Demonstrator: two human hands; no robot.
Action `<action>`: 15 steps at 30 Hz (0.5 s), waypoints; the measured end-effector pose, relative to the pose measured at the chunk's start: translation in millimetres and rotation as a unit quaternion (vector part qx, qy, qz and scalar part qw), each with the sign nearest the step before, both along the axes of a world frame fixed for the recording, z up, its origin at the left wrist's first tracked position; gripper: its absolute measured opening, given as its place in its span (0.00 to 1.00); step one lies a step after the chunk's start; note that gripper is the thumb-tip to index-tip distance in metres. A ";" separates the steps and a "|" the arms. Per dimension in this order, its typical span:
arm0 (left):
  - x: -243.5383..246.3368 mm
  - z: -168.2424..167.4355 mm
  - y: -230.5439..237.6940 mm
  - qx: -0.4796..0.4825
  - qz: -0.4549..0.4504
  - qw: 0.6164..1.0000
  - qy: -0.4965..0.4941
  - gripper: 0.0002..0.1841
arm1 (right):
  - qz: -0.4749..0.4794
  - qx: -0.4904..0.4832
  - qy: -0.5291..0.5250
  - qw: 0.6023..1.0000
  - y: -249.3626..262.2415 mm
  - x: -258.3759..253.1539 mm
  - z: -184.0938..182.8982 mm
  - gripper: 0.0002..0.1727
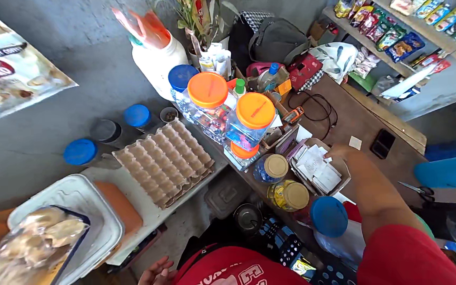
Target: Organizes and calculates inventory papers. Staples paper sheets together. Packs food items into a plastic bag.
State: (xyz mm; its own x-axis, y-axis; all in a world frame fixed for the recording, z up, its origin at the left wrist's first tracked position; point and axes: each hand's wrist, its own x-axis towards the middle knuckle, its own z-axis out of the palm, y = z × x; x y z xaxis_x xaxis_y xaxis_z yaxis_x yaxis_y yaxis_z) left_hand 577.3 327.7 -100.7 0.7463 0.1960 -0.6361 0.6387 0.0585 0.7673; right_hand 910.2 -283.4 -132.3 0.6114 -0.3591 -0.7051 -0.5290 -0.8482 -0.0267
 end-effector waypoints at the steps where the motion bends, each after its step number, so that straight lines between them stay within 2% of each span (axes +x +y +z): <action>1: -0.3 -1.7 -0.1 -0.001 -0.002 1.000 -0.003 0.21 | -0.013 0.017 -0.016 1.000 -2.9 -3.4 -6.2 0.36; 4: -3.6 -2.6 1.1 -0.008 0.006 1.000 -0.007 0.20 | -0.004 0.043 -0.034 0.998 -4.5 -6.4 -21.6 0.36; 8: -10.0 -0.9 5.6 -0.003 0.012 1.000 -0.004 0.21 | 0.024 0.026 -0.021 0.999 -1.3 -4.3 -30.8 0.37; 11: -14.7 -0.3 5.4 -0.005 0.028 1.000 -0.008 0.21 | 0.049 0.020 -0.010 0.999 15.5 -5.2 -10.9 0.41; 13: -18.0 -0.3 5.2 -0.007 0.037 0.999 -0.007 0.20 | 0.060 0.008 -0.036 0.998 29.5 -5.8 18.4 0.35; 15: -21.5 -0.5 5.2 -0.010 0.043 0.999 -0.014 0.20 | -0.010 0.001 -0.063 0.998 39.3 -3.9 49.7 0.32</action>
State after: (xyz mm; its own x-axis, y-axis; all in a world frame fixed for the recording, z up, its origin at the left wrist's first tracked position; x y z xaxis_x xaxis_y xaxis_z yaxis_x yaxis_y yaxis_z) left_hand 555.8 333.0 -101.2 0.7451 0.2482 -0.6190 0.6082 0.1279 0.7834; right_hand 906.3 -244.1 -82.6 0.6877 -0.3707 -0.6242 -0.5388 -0.8369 -0.0966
